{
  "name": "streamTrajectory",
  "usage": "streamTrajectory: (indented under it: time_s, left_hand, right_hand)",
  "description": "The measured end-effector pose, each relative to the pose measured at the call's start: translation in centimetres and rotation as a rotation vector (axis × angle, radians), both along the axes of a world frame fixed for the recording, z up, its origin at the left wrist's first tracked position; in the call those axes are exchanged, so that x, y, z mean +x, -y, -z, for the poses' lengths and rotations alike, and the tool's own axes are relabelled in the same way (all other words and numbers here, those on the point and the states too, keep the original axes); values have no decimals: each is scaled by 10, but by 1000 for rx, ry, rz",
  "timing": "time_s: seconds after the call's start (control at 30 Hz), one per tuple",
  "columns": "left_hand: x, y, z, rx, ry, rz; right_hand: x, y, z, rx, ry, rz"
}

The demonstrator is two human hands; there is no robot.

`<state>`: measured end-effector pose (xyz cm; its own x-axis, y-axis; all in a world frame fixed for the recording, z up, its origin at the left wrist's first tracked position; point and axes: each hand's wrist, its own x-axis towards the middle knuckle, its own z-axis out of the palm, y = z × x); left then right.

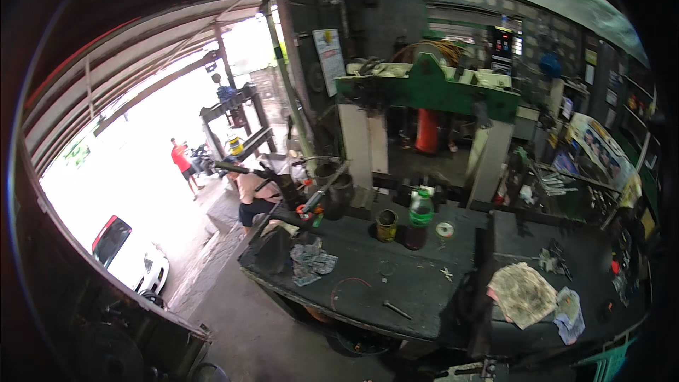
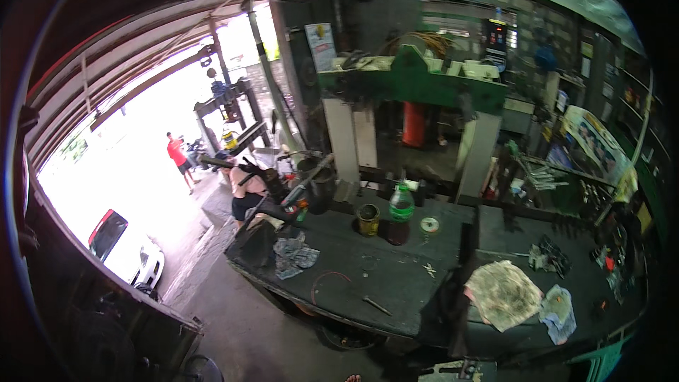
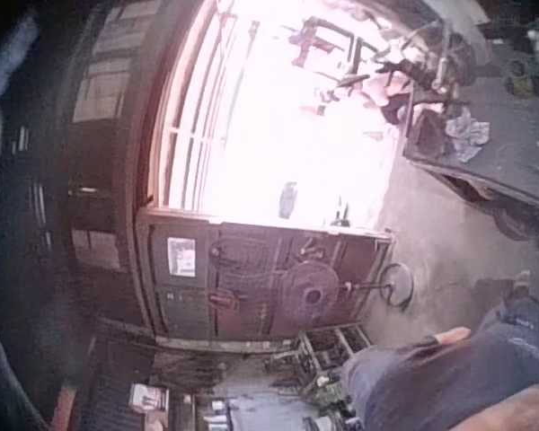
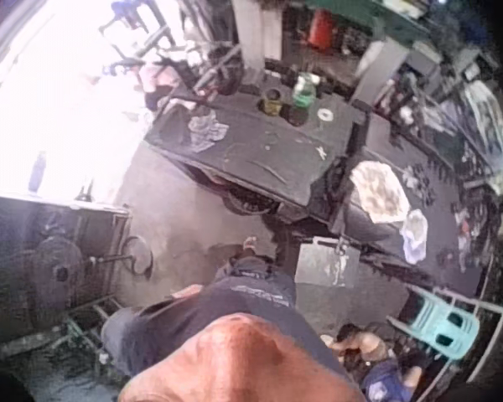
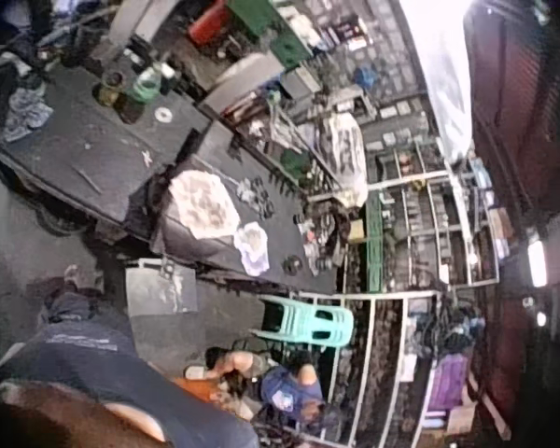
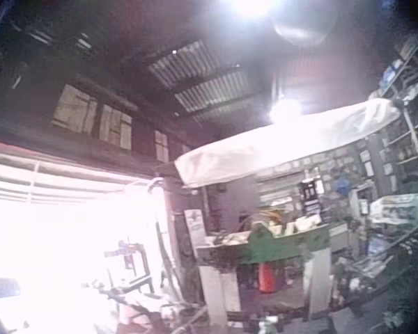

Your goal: The person handles a small metal rod and a cylindrical component, repeatedly inserting and removing the rod from the cylinder. They also open a plastic container of small hardware parts and pick out a few items.

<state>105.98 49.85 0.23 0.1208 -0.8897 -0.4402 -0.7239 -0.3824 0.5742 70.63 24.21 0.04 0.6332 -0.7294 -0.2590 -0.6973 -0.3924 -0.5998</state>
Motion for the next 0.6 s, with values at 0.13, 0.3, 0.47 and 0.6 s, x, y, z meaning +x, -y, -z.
streamTrajectory:
  time_s: [0.13,0.3,0.47,0.6]
  left_hand:
    - [12,-32,3,44,-12,-26]
    - [10,-36,1,67,-3,26]
    - [2,-40,52,19,-104,-95]
    - [7,11,64,57,-130,-57]
  right_hand:
    - [22,-8,-2,-10,-48,-23]
    - [14,-14,-2,-22,-72,21]
    - [-2,-30,18,-3,-32,-27]
    - [-6,-38,44,-17,39,-85]
